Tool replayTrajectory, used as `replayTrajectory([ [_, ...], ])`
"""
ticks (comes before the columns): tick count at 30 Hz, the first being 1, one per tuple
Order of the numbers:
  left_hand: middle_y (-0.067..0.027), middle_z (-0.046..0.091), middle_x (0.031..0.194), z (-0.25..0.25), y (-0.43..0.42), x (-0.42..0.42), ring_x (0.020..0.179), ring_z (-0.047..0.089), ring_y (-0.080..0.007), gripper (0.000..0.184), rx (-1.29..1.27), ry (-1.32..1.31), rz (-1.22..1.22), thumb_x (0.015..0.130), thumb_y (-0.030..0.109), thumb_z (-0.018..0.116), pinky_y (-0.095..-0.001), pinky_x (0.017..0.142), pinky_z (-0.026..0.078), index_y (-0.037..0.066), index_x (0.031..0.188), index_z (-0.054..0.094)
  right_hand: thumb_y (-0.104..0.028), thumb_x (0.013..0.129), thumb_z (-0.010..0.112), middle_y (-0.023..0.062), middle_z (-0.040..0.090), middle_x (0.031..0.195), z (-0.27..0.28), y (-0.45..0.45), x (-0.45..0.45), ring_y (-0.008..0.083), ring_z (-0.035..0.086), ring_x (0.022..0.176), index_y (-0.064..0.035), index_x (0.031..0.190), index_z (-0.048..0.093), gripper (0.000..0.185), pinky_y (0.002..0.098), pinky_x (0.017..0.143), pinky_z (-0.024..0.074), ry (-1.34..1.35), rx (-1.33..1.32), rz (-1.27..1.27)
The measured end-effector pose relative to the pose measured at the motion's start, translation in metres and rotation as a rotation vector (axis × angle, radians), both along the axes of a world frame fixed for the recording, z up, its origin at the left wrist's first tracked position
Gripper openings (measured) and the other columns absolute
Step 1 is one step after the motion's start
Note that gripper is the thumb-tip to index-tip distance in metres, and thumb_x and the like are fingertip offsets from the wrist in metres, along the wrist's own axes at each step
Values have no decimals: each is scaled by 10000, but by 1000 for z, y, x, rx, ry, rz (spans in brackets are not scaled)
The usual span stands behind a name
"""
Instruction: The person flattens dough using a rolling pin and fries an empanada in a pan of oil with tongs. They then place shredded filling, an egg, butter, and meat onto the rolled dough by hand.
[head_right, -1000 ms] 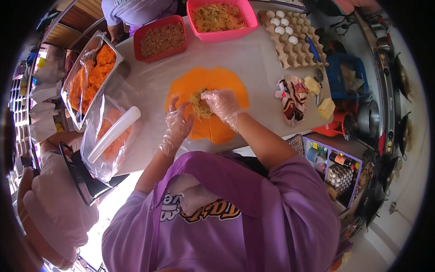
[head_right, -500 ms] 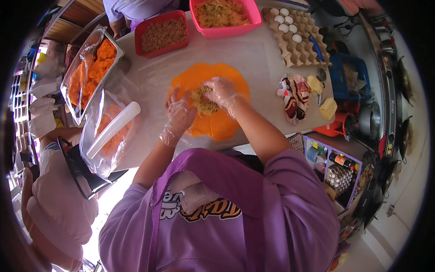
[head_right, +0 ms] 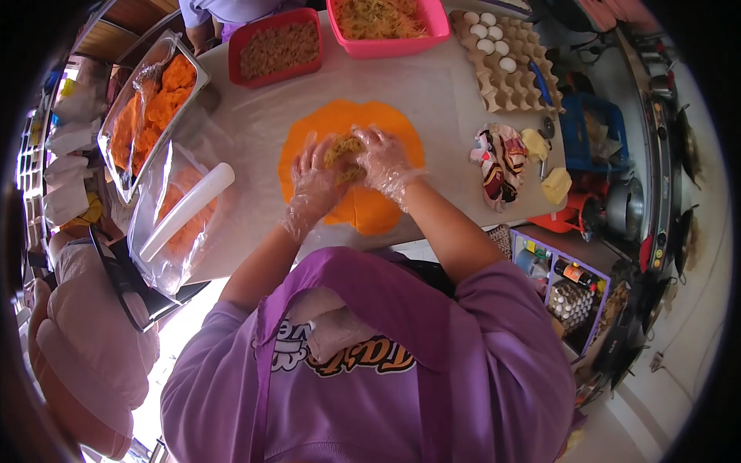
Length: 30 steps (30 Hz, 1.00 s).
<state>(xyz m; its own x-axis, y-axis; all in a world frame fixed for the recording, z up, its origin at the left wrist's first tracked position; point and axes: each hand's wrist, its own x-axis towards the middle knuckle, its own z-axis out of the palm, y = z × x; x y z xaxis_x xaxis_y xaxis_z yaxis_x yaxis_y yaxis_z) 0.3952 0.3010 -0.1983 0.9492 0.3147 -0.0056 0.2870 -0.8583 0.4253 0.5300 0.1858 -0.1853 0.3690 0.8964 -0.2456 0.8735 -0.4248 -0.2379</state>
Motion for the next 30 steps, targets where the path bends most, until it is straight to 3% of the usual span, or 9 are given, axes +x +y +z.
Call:
replayTrajectory([
  [5,-51,263,1436,-10,-9,3,1357,175,-318,457,8,5,52,757,387,690,-548,1059,178,281,1186,575,-278,679,763,67,361,1410,-8,-10,3,299,337,1290,-168,1013,694,358,436,1039,293,71,131,-56],
  [8,-67,300,1411,-10,-12,-1,1335,218,-319,473,-1,7,61,740,395,705,-541,1052,194,281,1181,578,-211,693,746,88,526,1256,-7,-20,10,274,486,1159,-128,975,695,298,395,956,388,179,310,-100],
  [10,-77,324,1395,-7,-12,-7,1319,247,-324,480,-4,-12,52,729,399,714,-535,1046,209,282,1175,582,-132,706,711,101,648,989,-14,-23,15,254,613,916,-91,948,683,246,355,788,480,470,432,-370],
  [11,-95,342,1382,-6,-11,-10,1299,279,-331,458,-37,-85,42,729,376,713,-523,1034,234,262,1157,597,-66,716,669,111,657,785,-22,-22,13,263,631,699,-72,911,671,195,348,634,497,401,614,-374],
  [14,-129,369,1361,-12,-3,-21,1266,328,-346,403,-100,-187,86,735,317,699,-501,1010,280,221,1119,624,-29,731,617,133,648,755,-28,-26,7,275,628,678,-63,916,664,194,350,617,491,392,448,-386],
  [18,-165,365,1358,-24,6,-24,1250,350,-359,353,-62,-335,319,734,230,654,-488,988,312,168,1081,649,-31,763,582,157,641,759,-21,-24,6,276,623,666,-38,928,654,181,349,606,484,456,599,-377],
  [20,-166,349,1370,-16,2,-23,1265,324,-363,366,-73,-184,346,738,213,633,-499,996,289,150,1099,636,-55,803,545,176,630,771,-11,-17,10,271,612,686,-14,940,647,176,350,623,470,1033,397,-1000],
  [23,-166,341,1379,-12,-7,-28,1276,309,-371,374,-25,-60,314,733,216,625,-508,1008,268,144,1099,638,-72,825,522,175,625,794,10,-13,9,270,601,735,-12,926,642,168,355,645,458,740,169,-813],
  [30,-155,316,1412,-14,6,-14,1294,279,-378,367,39,-187,321,797,264,578,-521,1020,251,177,1151,622,-67,818,549,175,609,821,27,-10,6,286,583,758,-18,910,621,127,346,669,452,491,186,-483],
])
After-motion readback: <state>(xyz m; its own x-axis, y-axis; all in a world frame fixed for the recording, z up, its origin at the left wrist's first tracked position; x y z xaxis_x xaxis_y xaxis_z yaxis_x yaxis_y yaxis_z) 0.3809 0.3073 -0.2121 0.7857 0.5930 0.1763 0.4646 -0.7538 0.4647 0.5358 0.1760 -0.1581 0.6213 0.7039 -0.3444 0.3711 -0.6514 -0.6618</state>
